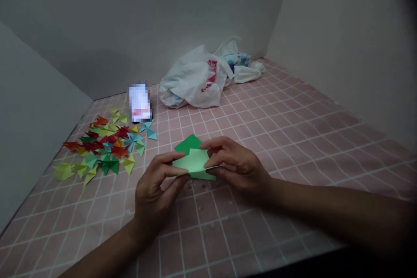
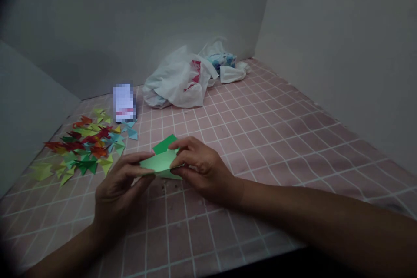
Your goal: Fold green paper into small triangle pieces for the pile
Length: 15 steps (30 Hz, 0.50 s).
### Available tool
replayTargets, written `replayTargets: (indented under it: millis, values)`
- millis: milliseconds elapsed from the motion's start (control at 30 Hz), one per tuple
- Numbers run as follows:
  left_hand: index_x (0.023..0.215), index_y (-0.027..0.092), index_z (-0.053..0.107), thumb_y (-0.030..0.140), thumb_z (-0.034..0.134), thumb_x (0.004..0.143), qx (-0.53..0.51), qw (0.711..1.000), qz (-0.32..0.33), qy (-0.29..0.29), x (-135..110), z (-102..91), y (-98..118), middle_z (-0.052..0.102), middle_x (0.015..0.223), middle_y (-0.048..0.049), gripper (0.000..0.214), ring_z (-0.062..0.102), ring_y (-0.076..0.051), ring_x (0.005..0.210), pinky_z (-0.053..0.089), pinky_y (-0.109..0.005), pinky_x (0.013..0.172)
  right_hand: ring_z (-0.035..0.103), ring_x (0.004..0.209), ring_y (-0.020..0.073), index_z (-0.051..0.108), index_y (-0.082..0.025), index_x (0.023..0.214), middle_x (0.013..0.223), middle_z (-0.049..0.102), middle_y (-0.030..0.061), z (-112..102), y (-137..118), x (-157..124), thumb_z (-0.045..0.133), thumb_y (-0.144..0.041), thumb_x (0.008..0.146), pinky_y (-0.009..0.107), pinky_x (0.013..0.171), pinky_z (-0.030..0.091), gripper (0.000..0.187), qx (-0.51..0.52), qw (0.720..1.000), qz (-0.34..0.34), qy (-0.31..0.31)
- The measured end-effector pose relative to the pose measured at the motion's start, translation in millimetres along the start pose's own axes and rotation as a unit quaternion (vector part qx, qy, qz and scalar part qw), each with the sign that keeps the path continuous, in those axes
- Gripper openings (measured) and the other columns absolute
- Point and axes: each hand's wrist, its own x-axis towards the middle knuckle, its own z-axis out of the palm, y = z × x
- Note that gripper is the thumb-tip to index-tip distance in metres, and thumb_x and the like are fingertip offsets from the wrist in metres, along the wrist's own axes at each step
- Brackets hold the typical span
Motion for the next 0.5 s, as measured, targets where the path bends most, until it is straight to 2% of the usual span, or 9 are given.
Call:
replayTargets:
  millis: [67, 100, 167, 200, 267, 333, 400, 500]
  values:
    - [0.082, 0.023, 0.072, 0.014, 0.069, 0.086, 0.011, 1.000, -0.004, 0.005, 2.9, 0.0, 3.4, 0.066, 0.120, -0.0064, 0.010, 0.062, -0.022, 0.115, 0.050, -0.037, 0.097, 0.061, 0.110, 0.0209, 0.069, -0.020, 0.082, 0.121, 0.063, 0.0098, -0.8, -1.3, 0.7, 0.065, -0.017, 0.090, 0.037, 0.093, 0.049, 0.009, -0.009, 1.000, 0.007, 0.007]
    - [0.081, 0.022, 0.071, 0.015, 0.069, 0.087, 0.005, 1.000, -0.016, -0.005, 3.3, -0.1, 4.4, 0.068, 0.113, -0.0056, 0.009, 0.064, -0.020, 0.108, 0.051, -0.034, 0.093, 0.062, 0.105, 0.0202, 0.067, -0.020, 0.082, 0.116, 0.065, 0.0091, -1.1, -1.7, 0.9, 0.063, -0.017, 0.091, 0.036, 0.090, 0.050, 0.010, -0.003, 1.000, 0.023, -0.003]
    - [0.079, 0.022, 0.068, 0.020, 0.066, 0.089, -0.026, 0.997, -0.065, -0.039, 1.8, -0.3, 4.9, 0.068, 0.087, -0.0019, 0.011, 0.065, -0.015, 0.082, 0.051, -0.027, 0.075, 0.061, 0.083, 0.0156, 0.064, -0.019, 0.081, 0.089, 0.066, 0.0042, -1.0, -2.2, 1.1, 0.058, -0.019, 0.092, 0.030, 0.075, 0.049, 0.012, 0.026, 0.996, 0.078, -0.033]
    - [0.076, 0.021, 0.065, 0.023, 0.065, 0.090, -0.048, 0.992, -0.103, -0.055, 0.3, -0.4, 4.7, 0.065, 0.076, 0.0003, 0.014, 0.060, -0.013, 0.069, 0.048, -0.025, 0.065, 0.057, 0.071, 0.0132, 0.062, -0.019, 0.080, 0.077, 0.061, 0.0010, -0.5, -2.1, 1.0, 0.057, -0.020, 0.093, 0.027, 0.067, 0.046, 0.013, 0.045, 0.992, 0.113, -0.043]
    - [0.070, 0.020, 0.060, 0.031, 0.066, 0.090, -0.087, 0.978, -0.181, -0.058, -2.9, -0.2, 4.0, 0.056, 0.064, 0.0025, 0.024, 0.050, -0.011, 0.057, 0.040, -0.022, 0.053, 0.049, 0.061, 0.0107, 0.059, -0.019, 0.078, 0.068, 0.054, -0.0024, 1.2, -1.2, 1.0, 0.058, -0.024, 0.092, 0.025, 0.059, 0.040, 0.014, 0.093, 0.978, 0.180, -0.048]
    - [0.066, 0.019, 0.057, 0.037, 0.067, 0.088, -0.118, 0.964, -0.233, -0.050, -4.6, 0.6, 3.8, 0.050, 0.060, 0.0032, 0.030, 0.043, -0.010, 0.055, 0.035, -0.021, 0.050, 0.048, 0.060, 0.0102, 0.057, -0.018, 0.078, 0.067, 0.052, -0.0027, 3.5, 0.3, 1.2, 0.060, -0.028, 0.090, 0.024, 0.056, 0.038, 0.016, 0.146, 0.961, 0.231, -0.040]
    - [0.065, 0.019, 0.056, 0.039, 0.068, 0.087, -0.139, 0.955, -0.258, -0.042, -4.0, 1.9, 4.2, 0.047, 0.060, 0.0033, 0.032, 0.041, -0.010, 0.055, 0.034, -0.021, 0.050, 0.048, 0.060, 0.0101, 0.056, -0.018, 0.077, 0.067, 0.051, -0.0027, 5.4, 2.0, 1.3, 0.062, -0.032, 0.088, 0.024, 0.055, 0.037, 0.019, 0.186, 0.944, 0.270, -0.037]
    - [0.069, 0.018, 0.061, 0.040, 0.071, 0.083, -0.161, 0.945, -0.282, -0.041, -1.4, 4.7, 4.7, 0.052, 0.063, 0.0021, 0.027, 0.044, -0.010, 0.058, 0.036, -0.021, 0.052, 0.045, 0.058, 0.0095, 0.054, -0.019, 0.077, 0.064, 0.048, -0.0040, 7.6, 4.0, 0.8, 0.065, -0.035, 0.086, 0.023, 0.053, 0.034, 0.022, 0.222, 0.926, 0.302, -0.038]
